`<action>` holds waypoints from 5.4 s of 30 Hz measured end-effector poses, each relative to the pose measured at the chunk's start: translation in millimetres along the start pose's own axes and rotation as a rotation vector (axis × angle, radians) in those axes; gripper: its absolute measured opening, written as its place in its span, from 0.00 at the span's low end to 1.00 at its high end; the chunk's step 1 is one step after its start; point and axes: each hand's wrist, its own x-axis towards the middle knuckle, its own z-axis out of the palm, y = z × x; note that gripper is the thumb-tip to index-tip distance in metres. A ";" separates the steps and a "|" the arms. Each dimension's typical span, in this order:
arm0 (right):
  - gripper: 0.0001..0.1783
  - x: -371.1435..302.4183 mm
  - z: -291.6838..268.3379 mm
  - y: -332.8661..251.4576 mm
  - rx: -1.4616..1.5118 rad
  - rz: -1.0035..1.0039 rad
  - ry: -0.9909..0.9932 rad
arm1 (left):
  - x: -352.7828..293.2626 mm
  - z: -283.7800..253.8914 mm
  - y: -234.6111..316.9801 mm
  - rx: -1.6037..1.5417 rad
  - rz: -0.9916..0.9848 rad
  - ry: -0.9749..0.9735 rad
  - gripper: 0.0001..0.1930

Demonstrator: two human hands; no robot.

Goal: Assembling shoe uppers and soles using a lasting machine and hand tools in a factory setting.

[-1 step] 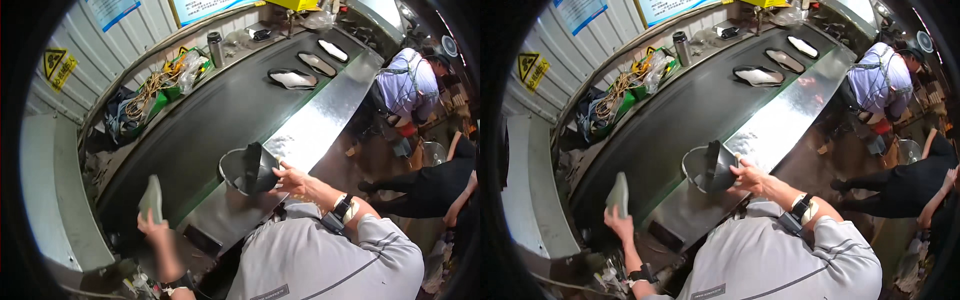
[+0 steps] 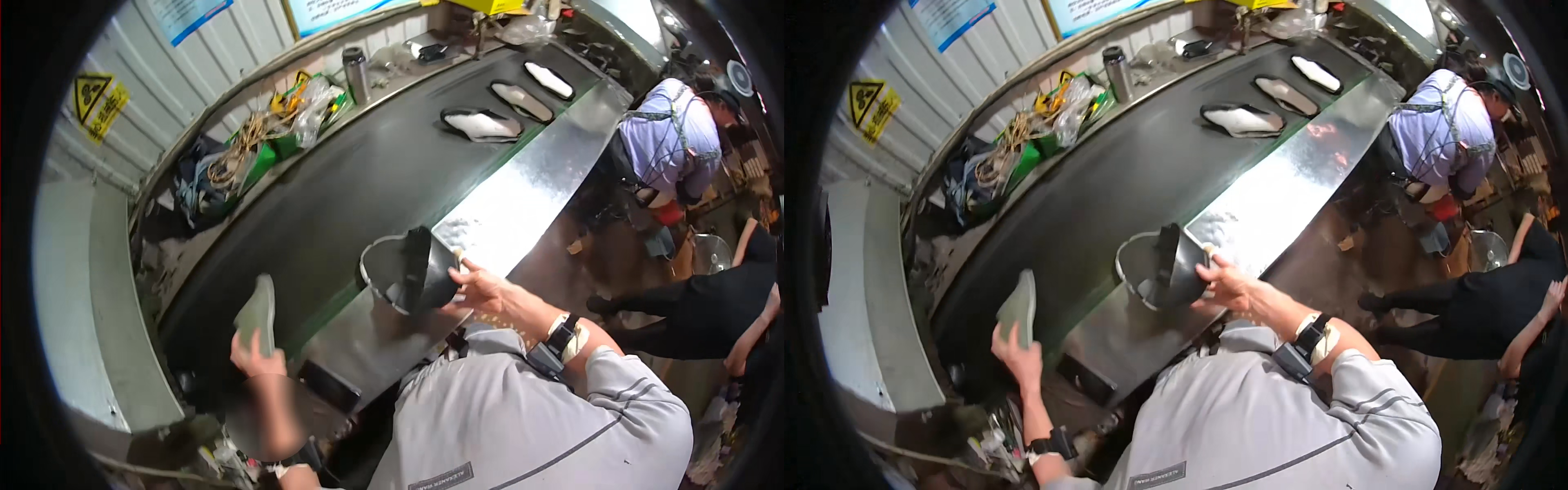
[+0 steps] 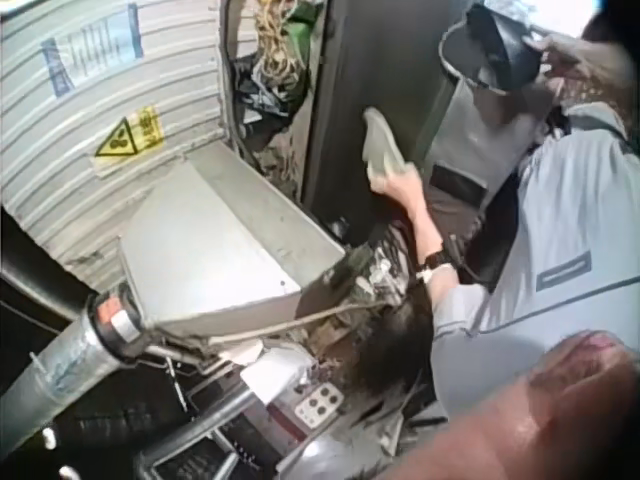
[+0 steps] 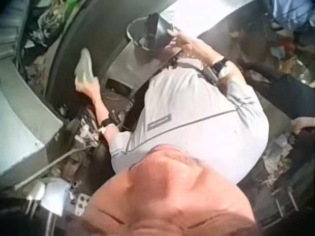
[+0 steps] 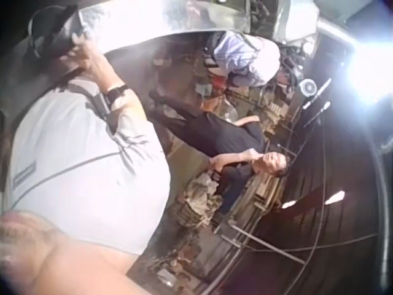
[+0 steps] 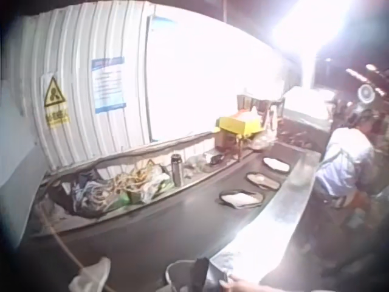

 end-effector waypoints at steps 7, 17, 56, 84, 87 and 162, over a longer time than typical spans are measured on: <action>0.29 -39.8 -37.4 -25.8 0.011 -0.020 -0.126 | -36.9 1.4 194.6 -0.280 0.393 -0.215 0.29; 0.24 -42.5 -72.7 -34.1 0.252 -0.110 -0.051 | -115.2 61.5 299.4 -0.469 0.632 -0.232 0.14; 0.30 -64.8 -47.4 74.3 -1.899 -1.326 -0.537 | 6.0 90.3 168.9 -1.162 -1.066 -0.533 0.12; 0.52 -27.4 -99.2 70.4 -1.439 -0.770 -0.478 | -44.3 135.6 222.7 -0.298 -0.851 -0.339 0.31; 0.56 -10.6 -102.3 71.4 -1.457 -0.828 -0.596 | -52.0 140.9 210.1 -0.300 -0.910 -0.167 0.24; 0.27 -334.4 102.1 650.1 -1.245 0.532 -1.155 | -640.9 -358.3 198.4 -1.096 -1.271 2.084 0.09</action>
